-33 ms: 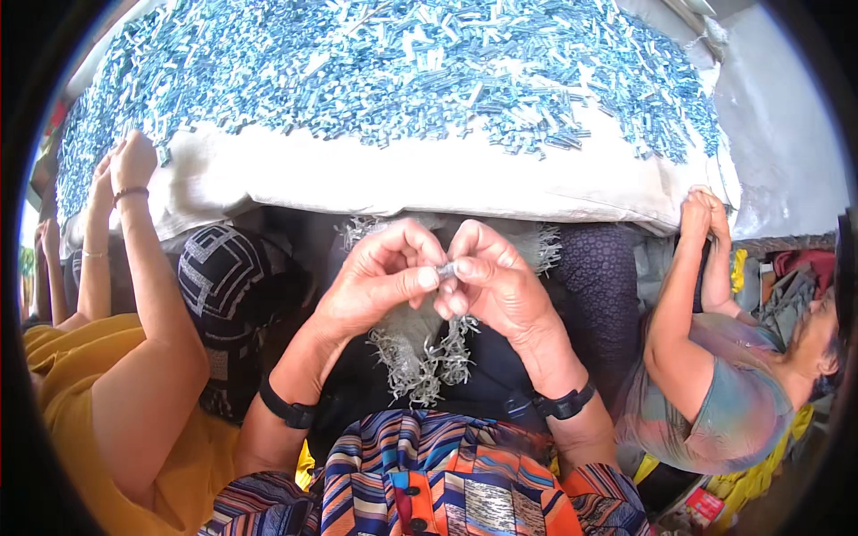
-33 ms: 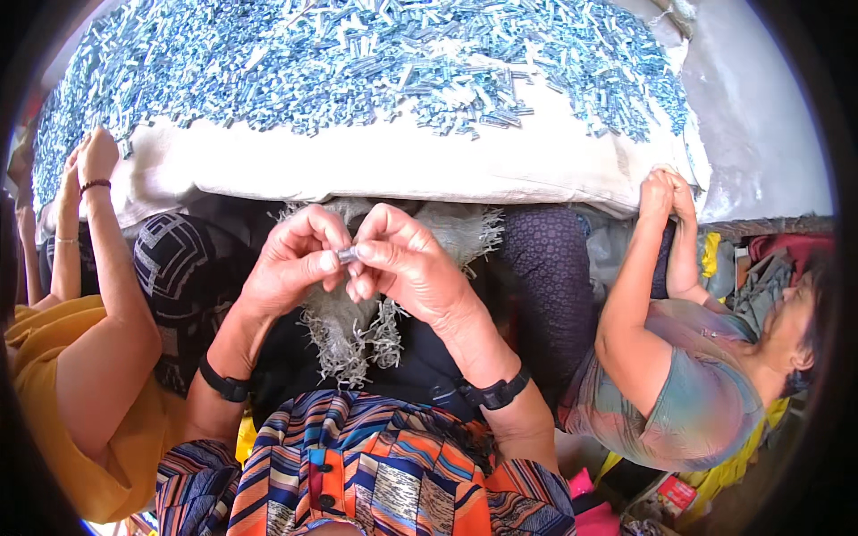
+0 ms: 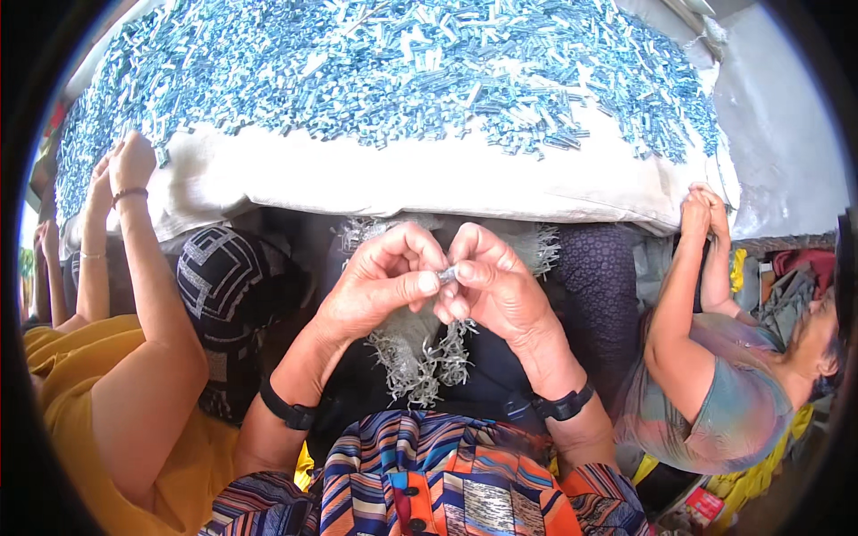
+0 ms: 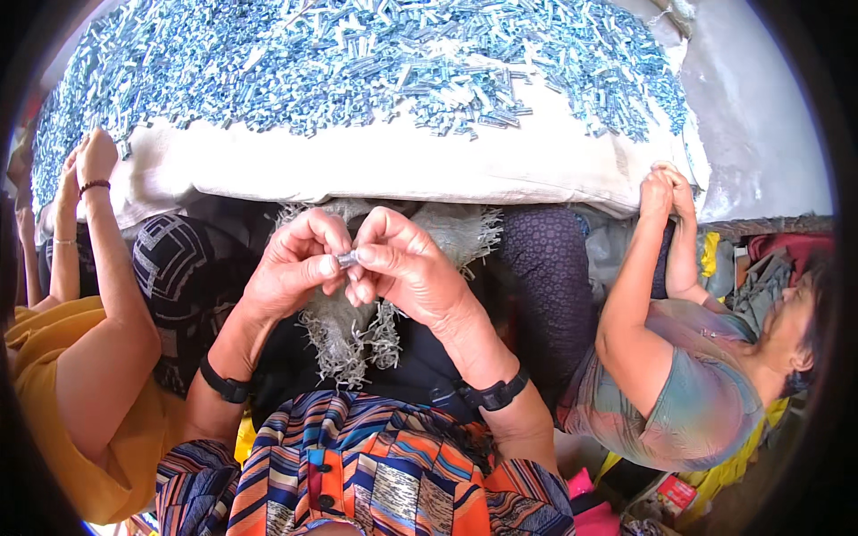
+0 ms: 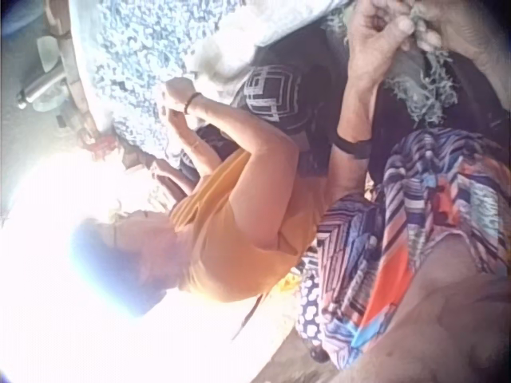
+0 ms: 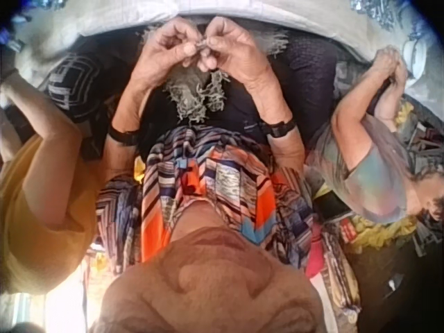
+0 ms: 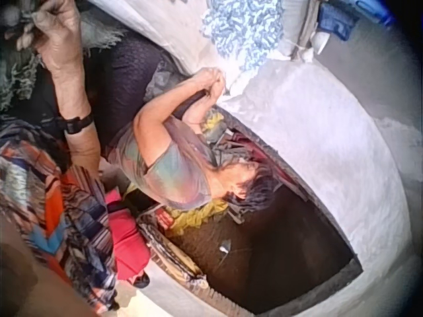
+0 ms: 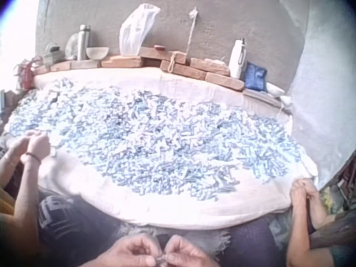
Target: Sorting and inspecting small metal bolts from a large pile on a workspace.
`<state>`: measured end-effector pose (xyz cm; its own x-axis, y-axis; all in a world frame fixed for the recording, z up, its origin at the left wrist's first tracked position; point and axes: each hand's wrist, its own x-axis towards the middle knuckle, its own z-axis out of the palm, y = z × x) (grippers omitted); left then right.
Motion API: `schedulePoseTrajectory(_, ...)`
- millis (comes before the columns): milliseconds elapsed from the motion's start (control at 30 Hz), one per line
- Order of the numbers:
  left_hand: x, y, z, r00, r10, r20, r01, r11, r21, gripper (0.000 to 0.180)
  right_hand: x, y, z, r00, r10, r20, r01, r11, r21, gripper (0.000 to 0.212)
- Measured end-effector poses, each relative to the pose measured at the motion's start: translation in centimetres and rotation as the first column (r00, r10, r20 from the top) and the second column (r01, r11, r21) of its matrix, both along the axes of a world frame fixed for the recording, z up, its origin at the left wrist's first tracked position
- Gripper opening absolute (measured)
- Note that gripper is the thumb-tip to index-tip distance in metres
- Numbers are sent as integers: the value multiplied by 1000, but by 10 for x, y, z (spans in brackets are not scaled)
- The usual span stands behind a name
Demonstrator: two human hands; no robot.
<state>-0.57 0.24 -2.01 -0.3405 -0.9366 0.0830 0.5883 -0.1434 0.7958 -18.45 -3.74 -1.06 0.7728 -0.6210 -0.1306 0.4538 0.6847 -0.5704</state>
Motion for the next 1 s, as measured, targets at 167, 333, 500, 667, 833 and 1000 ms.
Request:
schedulePoseTrajectory(167, -16, -7, -6, 980, 180, 87, -187, 979, 75, 11, -9, -3, -2, 979, -109, -174, 101, 993, -56, 14)
schedulePoseTrajectory(333, -20, -14, -8, 922, 173, 347, -227, 966, 121, 14, -33, -30, 18, 672, -468, -574, -49, 745, -665, 17)
schedulePoseTrajectory(500, -27, -16, -4, 725, 177, 666, -194, 980, -49, 18, -69, -94, 22, 176, -912, -371, -200, 336, -920, 11)
schedulePoseTrajectory(667, -6, -16, 8, 590, 252, 768, -251, 960, -122, 19, -87, -141, -4, 120, -987, -108, -469, 39, -882, 23)
schedulePoseTrajectory(833, 39, -25, 2, 402, 479, 781, -499, 829, -252, 15, -89, -149, -7, 15, -975, -222, -512, 183, -839, 21)
schedulePoseTrajectory(1000, 54, -47, -3, 88, 595, 799, -484, 726, -487, 12, -93, -148, -19, 70, -974, -218, -429, 167, -888, 18)
